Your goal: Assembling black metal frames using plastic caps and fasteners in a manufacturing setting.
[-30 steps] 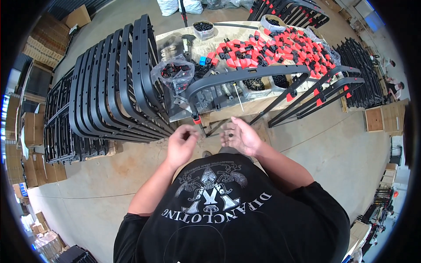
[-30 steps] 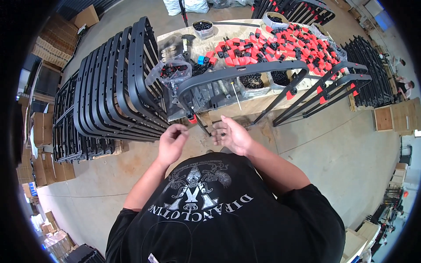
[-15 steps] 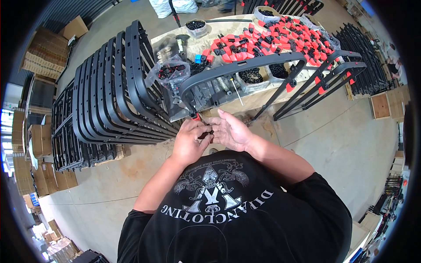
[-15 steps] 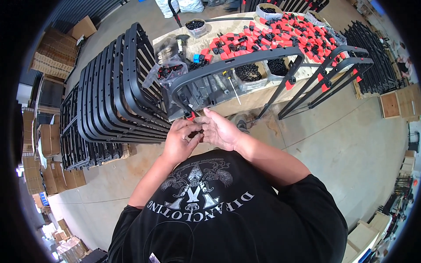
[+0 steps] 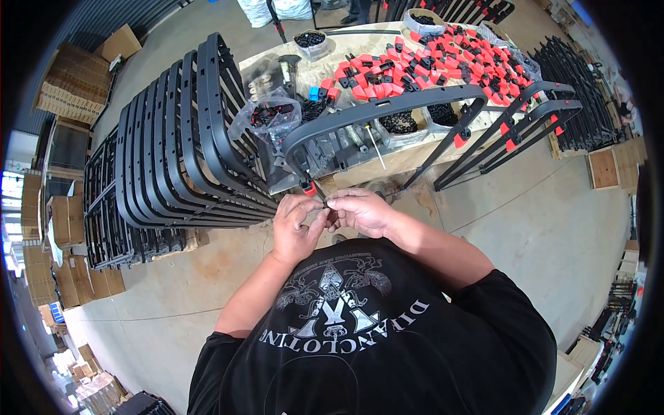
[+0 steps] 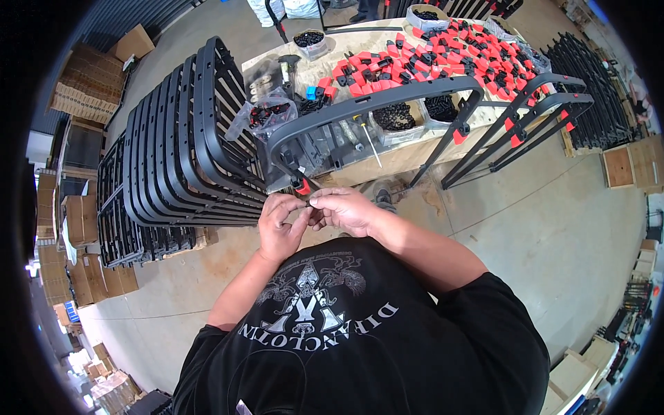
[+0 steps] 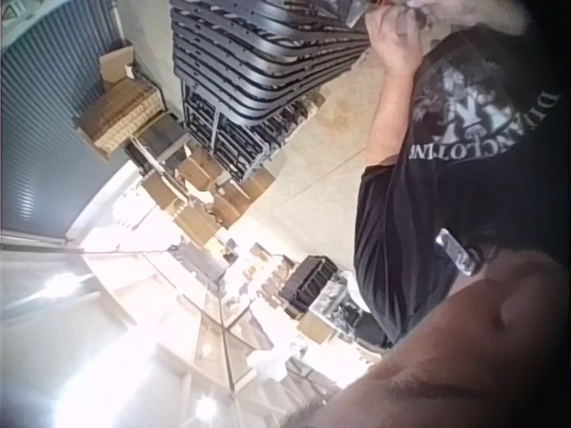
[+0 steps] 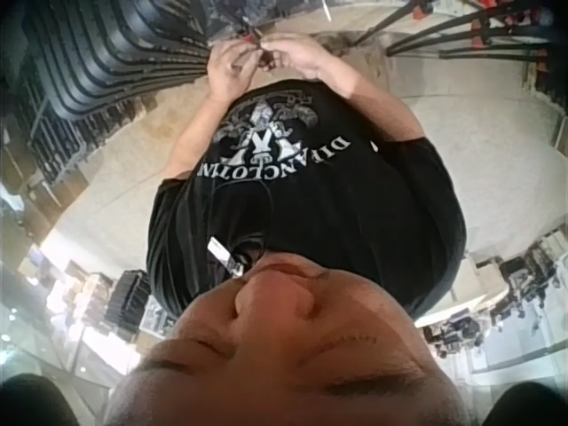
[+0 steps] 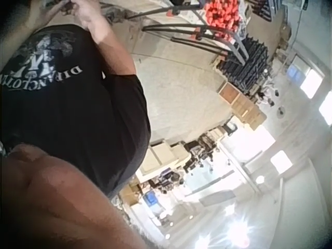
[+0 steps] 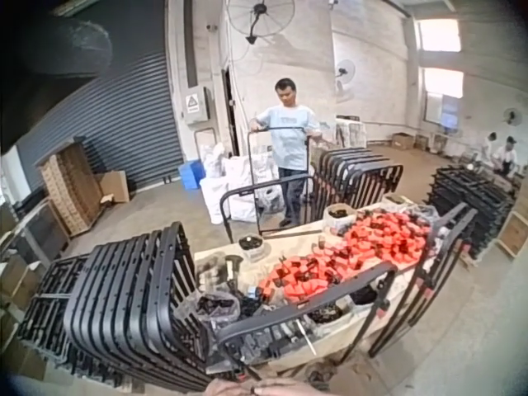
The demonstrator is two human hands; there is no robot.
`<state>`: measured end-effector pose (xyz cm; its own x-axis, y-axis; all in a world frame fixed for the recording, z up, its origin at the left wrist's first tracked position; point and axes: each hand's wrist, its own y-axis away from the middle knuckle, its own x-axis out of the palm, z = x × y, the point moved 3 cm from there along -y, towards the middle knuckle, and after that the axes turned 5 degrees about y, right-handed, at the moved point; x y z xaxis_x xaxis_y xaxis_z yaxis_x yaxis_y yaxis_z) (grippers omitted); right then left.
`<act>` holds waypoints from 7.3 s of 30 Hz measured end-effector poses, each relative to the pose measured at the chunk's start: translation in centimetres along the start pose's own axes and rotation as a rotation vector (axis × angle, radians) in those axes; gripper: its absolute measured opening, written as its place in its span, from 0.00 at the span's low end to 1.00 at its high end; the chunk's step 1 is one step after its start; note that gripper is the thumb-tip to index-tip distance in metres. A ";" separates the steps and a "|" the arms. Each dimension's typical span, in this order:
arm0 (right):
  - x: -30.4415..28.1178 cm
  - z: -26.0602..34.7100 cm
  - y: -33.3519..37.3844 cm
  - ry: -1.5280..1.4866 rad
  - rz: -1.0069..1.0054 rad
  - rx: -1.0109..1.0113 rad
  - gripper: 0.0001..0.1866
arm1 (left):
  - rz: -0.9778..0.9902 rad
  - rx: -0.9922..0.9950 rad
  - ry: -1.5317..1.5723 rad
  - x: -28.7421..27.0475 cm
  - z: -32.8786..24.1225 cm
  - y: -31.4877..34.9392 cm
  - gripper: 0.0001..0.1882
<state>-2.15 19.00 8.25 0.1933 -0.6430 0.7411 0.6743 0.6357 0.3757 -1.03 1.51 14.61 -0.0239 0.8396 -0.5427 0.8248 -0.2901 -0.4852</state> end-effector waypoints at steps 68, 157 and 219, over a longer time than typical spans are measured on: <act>-4.6 -0.2 -10.7 0.739 -0.333 0.139 0.24 | 0.545 -0.732 -0.539 3.5 10.1 -1.7 0.20; -13.4 3.6 -1.4 1.050 -0.897 -0.417 0.15 | 0.469 -0.668 -0.471 2.7 10.3 -0.6 0.21; -6.8 3.2 11.7 1.501 -0.528 0.004 0.21 | -0.519 -0.850 0.628 4.0 16.5 5.8 0.14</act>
<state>2.11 32.16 9.41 0.4468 -0.5992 -0.6643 0.8889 0.2139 0.4050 -5.69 -4.40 -1.69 -0.3813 0.9147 0.1336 0.9153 0.3533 0.1934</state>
